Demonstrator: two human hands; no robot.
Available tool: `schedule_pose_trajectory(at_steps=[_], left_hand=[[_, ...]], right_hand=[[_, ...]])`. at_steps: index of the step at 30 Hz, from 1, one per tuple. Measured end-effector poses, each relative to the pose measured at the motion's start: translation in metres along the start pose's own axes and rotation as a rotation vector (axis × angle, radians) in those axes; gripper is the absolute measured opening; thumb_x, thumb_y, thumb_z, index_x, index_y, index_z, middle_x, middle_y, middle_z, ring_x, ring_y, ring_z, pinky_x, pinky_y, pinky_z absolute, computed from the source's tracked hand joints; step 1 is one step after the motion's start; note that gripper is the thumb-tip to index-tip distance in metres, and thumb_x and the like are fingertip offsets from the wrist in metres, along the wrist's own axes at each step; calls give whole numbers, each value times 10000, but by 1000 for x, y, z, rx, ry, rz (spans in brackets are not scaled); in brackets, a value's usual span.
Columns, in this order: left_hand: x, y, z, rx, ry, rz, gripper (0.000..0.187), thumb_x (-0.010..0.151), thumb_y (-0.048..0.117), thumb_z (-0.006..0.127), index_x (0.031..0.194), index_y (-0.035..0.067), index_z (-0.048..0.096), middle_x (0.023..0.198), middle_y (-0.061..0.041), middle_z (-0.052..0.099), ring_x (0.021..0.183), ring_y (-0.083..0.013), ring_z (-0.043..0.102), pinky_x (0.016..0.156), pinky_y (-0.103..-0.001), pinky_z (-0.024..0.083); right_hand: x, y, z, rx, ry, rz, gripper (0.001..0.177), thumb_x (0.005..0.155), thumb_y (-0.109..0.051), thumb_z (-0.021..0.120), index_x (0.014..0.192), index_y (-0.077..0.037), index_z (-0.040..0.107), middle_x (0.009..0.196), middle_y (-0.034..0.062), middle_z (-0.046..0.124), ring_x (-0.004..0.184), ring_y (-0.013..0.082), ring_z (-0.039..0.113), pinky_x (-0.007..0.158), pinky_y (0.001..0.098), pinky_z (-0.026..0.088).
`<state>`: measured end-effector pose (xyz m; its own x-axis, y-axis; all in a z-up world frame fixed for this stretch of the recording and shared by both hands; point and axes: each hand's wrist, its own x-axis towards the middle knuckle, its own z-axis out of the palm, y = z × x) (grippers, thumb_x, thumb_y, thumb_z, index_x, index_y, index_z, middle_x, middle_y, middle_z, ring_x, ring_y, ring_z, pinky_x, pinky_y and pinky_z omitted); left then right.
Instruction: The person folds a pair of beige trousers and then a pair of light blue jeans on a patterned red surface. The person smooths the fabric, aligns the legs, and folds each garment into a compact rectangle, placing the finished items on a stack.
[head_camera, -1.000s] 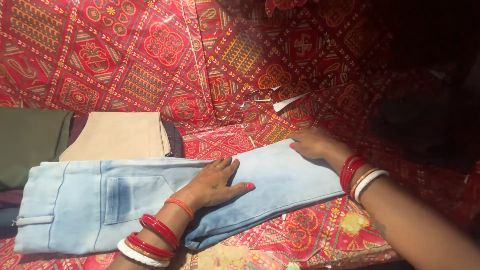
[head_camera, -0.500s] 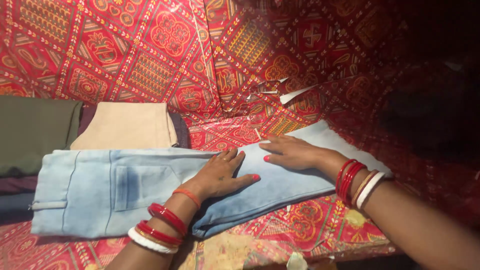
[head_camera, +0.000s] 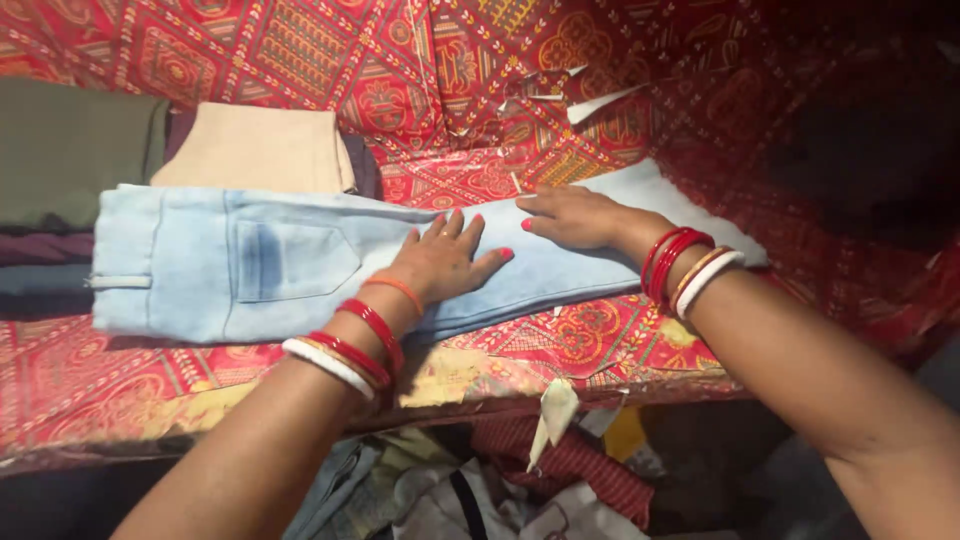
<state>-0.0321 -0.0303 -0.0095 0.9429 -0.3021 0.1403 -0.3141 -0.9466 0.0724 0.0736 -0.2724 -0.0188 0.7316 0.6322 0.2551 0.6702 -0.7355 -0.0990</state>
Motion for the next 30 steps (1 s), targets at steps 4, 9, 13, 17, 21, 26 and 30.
schedule_pose_trajectory(at_steps=[4, 9, 13, 17, 21, 26, 30], left_hand=[[-13, 11, -10, -29, -173, -170, 907, 902, 770, 335, 1625, 247, 169, 1700, -141, 74, 1556, -407, 64, 1198, -660, 148], [-29, 8, 2, -41, -3, -135, 891, 908, 767, 355, 1615, 234, 253, 1691, -165, 158, 1555, -419, 130, 1191, -671, 155], [-31, 4, 10, -83, 112, -102, 904, 904, 767, 383, 1610, 213, 279, 1665, -185, 220, 1534, -444, 169, 1186, -668, 144], [-29, 2, 14, -81, 108, -114, 875, 907, 770, 379, 1598, 239, 305, 1657, -183, 252, 1530, -442, 195, 1192, -660, 157], [-32, 3, 12, -83, 111, -115, 859, 902, 758, 388, 1594, 256, 306, 1651, -177, 261, 1522, -432, 213, 1192, -655, 160], [-33, 2, 11, -78, 126, -103, 850, 913, 752, 401, 1591, 247, 319, 1647, -182, 277, 1525, -426, 225, 1189, -655, 175], [-32, 3, 11, -80, 126, -102, 852, 907, 751, 408, 1588, 244, 330, 1646, -178, 286, 1522, -425, 236, 1187, -659, 183]], right_hand=[[-3, -12, -12, -17, -6, 25, 600, 994, -481, 489, 1495, -151, 506, 1564, 225, 390, 1440, 421, 355, 1173, 472, 288], [-5, -36, -5, 117, 19, -134, 597, 988, -474, 507, 1464, -114, 534, 1473, 191, 551, 1364, 369, 517, 1160, 442, 387], [6, -50, 12, 187, -14, -307, 573, 1040, -416, 473, 1484, -54, 487, 1499, 236, 516, 1399, 390, 479, 1175, 455, 353], [8, -48, 16, 79, -12, -320, 576, 1044, -412, 472, 1509, -72, 471, 1550, 267, 437, 1424, 418, 417, 1174, 473, 312], [5, -52, 11, 74, -56, -229, 585, 1026, -437, 437, 1534, -147, 450, 1556, 235, 436, 1438, 405, 417, 1174, 472, 317], [4, -63, 7, 36, -69, -192, 607, 1024, -464, 421, 1553, -165, 416, 1590, 241, 364, 1434, 459, 359, 1176, 491, 282], [1, -65, 4, 40, -64, -190, 600, 1028, -469, 414, 1551, -176, 423, 1587, 236, 377, 1442, 448, 358, 1184, 487, 279]])
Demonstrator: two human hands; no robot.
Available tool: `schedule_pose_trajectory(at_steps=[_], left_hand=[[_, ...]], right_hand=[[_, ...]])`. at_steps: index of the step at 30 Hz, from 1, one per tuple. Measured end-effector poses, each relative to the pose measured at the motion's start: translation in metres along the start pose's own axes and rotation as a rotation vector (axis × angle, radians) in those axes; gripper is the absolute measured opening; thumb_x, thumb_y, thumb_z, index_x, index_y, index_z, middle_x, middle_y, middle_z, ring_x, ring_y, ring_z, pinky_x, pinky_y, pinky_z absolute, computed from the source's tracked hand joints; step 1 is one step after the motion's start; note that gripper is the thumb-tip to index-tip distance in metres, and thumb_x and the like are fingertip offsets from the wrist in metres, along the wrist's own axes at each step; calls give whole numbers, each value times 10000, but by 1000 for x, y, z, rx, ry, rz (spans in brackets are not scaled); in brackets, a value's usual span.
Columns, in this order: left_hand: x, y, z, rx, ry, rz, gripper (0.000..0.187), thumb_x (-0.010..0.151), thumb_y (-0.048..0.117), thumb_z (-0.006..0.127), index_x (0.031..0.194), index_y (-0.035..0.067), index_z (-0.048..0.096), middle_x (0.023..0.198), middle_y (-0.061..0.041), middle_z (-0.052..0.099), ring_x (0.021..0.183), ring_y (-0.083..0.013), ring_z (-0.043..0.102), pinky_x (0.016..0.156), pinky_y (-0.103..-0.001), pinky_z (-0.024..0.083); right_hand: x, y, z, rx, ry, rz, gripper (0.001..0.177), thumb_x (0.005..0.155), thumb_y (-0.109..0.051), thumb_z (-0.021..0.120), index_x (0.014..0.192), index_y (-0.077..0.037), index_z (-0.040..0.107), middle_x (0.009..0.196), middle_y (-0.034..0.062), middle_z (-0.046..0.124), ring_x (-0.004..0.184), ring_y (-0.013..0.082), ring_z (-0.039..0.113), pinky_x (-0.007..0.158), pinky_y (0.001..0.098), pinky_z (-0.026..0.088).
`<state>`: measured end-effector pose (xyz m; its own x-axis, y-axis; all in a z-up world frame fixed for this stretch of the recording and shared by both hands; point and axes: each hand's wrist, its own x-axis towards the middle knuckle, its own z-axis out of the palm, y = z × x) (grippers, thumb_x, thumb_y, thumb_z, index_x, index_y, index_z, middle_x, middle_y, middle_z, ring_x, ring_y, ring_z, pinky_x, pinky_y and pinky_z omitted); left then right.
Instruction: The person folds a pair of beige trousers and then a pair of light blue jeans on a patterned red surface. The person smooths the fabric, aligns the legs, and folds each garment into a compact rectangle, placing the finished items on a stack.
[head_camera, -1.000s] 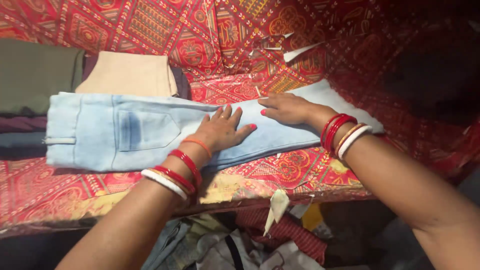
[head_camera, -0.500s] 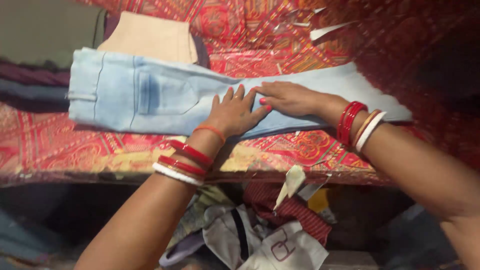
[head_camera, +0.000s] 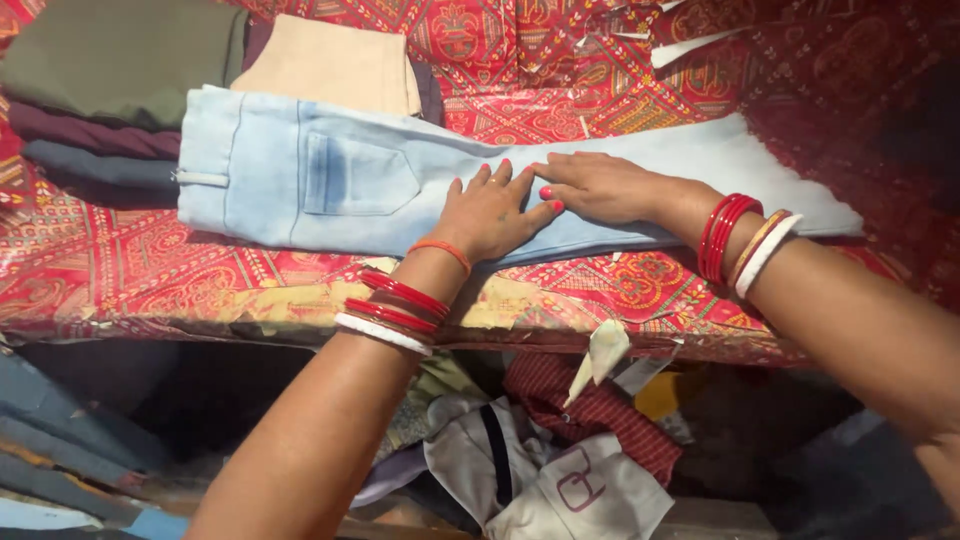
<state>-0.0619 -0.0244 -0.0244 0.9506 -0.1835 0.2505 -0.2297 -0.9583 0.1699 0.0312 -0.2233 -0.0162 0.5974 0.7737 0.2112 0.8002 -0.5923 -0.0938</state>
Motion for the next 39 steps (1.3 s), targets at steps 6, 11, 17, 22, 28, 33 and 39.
schedule_pose_trajectory(at_steps=[6, 11, 17, 22, 28, 33, 39], left_hand=[[0, -1, 0, 2, -9, 8, 848, 914, 743, 404, 1594, 241, 329, 1647, -185, 282, 1520, -432, 239, 1192, -656, 184], [-2, 2, -2, 10, -16, 1, 851, 920, 739, 388, 1591, 220, 316, 1648, -184, 271, 1520, -427, 231, 1184, -659, 181], [-1, 0, 2, 6, 4, 0, 855, 929, 743, 380, 1591, 205, 329, 1637, -188, 295, 1518, -427, 244, 1186, -658, 191], [-3, 3, 2, 33, 27, -6, 854, 926, 746, 365, 1582, 200, 339, 1629, -168, 322, 1514, -400, 271, 1184, -643, 217], [-4, 4, -1, 22, 11, -7, 857, 922, 750, 352, 1584, 205, 336, 1630, -173, 308, 1510, -408, 259, 1181, -639, 213], [-4, 2, 1, 33, 12, -6, 859, 924, 742, 360, 1584, 191, 339, 1638, -172, 297, 1512, -408, 255, 1181, -644, 206], [-2, 4, -1, 35, 8, -9, 850, 932, 736, 369, 1584, 192, 344, 1639, -171, 301, 1516, -402, 260, 1184, -640, 216]], right_hand=[[-2, -7, -5, 21, -62, 43, 597, 1026, -462, 398, 1539, -163, 446, 1483, 184, 552, 1363, 381, 514, 1158, 458, 388], [-4, -12, -8, 26, -32, 2, 569, 1026, -428, 434, 1517, -141, 464, 1477, 220, 528, 1357, 397, 493, 1136, 469, 375], [1, 1, 1, 16, 19, -48, 570, 1033, -420, 443, 1525, -134, 463, 1551, 272, 430, 1387, 435, 443, 1156, 476, 337], [1, 5, 3, -15, 25, -76, 573, 1047, -429, 439, 1536, -129, 444, 1565, 287, 402, 1413, 447, 408, 1166, 484, 307], [-1, 0, 1, -5, 7, 8, 564, 1039, -445, 428, 1542, -189, 444, 1573, 258, 385, 1421, 452, 372, 1157, 493, 291], [-2, -2, 1, 3, 29, -66, 577, 1039, -449, 427, 1535, -156, 452, 1557, 250, 450, 1415, 433, 439, 1174, 488, 330], [-6, -12, -8, -13, 43, -58, 524, 1051, -410, 455, 1507, -155, 491, 1496, 266, 465, 1374, 437, 432, 1107, 503, 341]])
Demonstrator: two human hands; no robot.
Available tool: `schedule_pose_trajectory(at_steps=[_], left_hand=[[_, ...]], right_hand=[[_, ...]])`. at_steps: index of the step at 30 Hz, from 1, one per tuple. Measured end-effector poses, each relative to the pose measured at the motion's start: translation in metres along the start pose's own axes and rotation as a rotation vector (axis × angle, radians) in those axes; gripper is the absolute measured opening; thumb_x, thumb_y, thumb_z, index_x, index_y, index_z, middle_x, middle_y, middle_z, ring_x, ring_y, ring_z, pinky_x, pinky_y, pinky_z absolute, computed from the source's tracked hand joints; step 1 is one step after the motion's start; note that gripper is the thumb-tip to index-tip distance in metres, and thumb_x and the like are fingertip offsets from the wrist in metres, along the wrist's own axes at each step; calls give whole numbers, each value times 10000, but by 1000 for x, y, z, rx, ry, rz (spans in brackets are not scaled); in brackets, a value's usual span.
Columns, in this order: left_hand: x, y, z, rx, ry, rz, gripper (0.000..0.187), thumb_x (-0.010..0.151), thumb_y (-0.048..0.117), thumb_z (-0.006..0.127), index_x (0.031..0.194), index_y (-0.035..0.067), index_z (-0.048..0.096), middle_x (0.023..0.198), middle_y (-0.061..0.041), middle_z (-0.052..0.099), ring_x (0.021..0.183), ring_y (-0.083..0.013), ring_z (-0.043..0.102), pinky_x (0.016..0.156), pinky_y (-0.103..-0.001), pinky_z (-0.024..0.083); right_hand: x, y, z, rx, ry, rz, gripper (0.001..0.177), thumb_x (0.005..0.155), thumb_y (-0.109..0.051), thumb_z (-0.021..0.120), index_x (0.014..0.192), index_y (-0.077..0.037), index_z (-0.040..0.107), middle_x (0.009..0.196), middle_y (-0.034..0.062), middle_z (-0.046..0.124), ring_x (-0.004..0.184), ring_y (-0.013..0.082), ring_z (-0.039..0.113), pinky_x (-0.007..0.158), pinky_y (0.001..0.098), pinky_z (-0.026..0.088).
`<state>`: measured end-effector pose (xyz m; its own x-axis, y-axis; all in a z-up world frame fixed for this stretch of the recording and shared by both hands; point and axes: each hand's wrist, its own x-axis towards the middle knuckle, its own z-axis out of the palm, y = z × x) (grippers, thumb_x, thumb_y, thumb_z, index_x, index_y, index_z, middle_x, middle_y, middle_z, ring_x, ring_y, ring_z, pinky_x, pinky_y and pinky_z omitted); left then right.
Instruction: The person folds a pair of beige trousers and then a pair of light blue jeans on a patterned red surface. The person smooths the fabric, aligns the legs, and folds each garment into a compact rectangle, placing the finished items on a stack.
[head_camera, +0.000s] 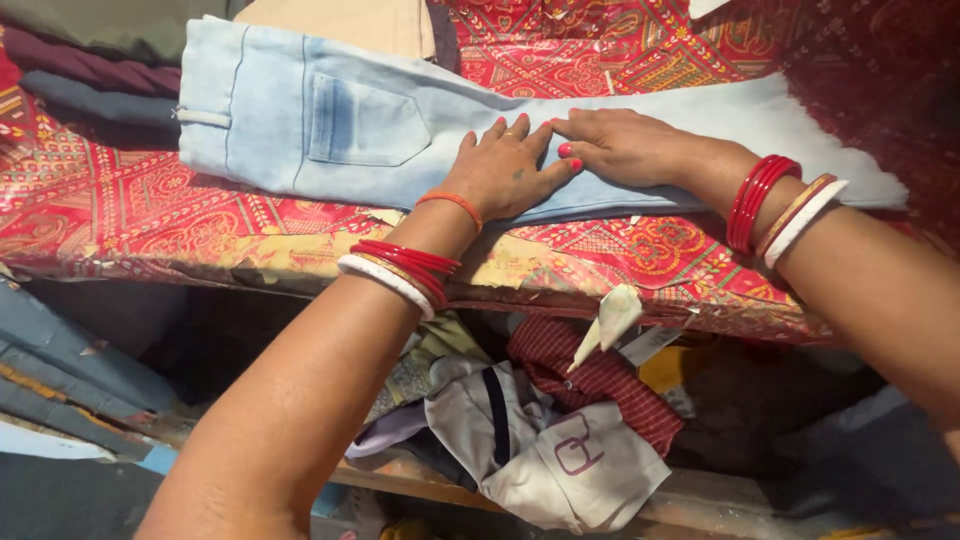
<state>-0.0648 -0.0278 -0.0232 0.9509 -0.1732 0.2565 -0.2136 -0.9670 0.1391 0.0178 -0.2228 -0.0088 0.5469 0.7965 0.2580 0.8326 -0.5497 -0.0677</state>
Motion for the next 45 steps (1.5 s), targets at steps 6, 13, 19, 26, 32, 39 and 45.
schedule_pose_trajectory(at_steps=[6, 13, 19, 26, 32, 39, 45], left_hand=[[0, 1, 1, -12, 8, 2, 841, 930, 735, 378, 1578, 199, 353, 1632, -171, 306, 1510, -407, 260, 1184, -638, 209], [-2, 0, 0, -14, 10, 0, 852, 927, 741, 381, 1575, 188, 355, 1635, -171, 310, 1513, -411, 263, 1183, -641, 209], [0, -3, -2, -37, -32, 19, 901, 920, 764, 360, 1599, 175, 299, 1654, -176, 252, 1528, -409, 206, 1190, -641, 163], [5, -30, -16, 73, -72, 45, 872, 941, 749, 304, 1584, 160, 298, 1668, -118, 222, 1544, -320, 180, 1188, -675, 76], [3, -24, -24, 235, -39, -69, 786, 974, 700, 329, 1513, 146, 467, 1657, -79, 334, 1565, -294, 243, 1210, -710, 88], [26, 13, -12, 84, -29, 59, 807, 948, 703, 328, 1564, 183, 365, 1655, -103, 263, 1542, -355, 168, 1186, -690, 82], [39, 1, -9, 70, -122, 10, 856, 943, 750, 271, 1603, 205, 280, 1686, -113, 177, 1559, -324, 125, 1212, -652, 81]], right_hand=[[-1, -4, -4, 25, -65, 55, 512, 1030, -385, 439, 1480, -150, 504, 1259, 163, 618, 1192, 392, 572, 1012, 503, 433], [3, 5, 3, -21, 64, -132, 522, 1054, -372, 484, 1485, -77, 514, 1398, 272, 535, 1256, 452, 513, 1038, 516, 396], [2, 8, 3, 112, -53, 68, 568, 1003, -421, 470, 1485, -122, 508, 1445, 176, 583, 1342, 345, 556, 1128, 415, 423], [4, 62, 18, 27, -56, 92, 655, 1039, -496, 433, 1541, -75, 424, 1611, 228, 351, 1483, 406, 320, 1212, 438, 240], [-19, 92, -4, -84, -16, 333, 651, 1025, -511, 440, 1524, -92, 452, 1543, 212, 456, 1435, 377, 403, 1153, 476, 322], [-10, 59, -5, 168, 24, 243, 597, 981, -463, 498, 1466, -118, 539, 1413, 194, 624, 1335, 311, 588, 1126, 426, 454], [-1, 85, 15, 25, -34, 26, 628, 1059, -458, 438, 1547, -64, 412, 1611, 245, 349, 1514, 382, 295, 1219, 445, 223]])
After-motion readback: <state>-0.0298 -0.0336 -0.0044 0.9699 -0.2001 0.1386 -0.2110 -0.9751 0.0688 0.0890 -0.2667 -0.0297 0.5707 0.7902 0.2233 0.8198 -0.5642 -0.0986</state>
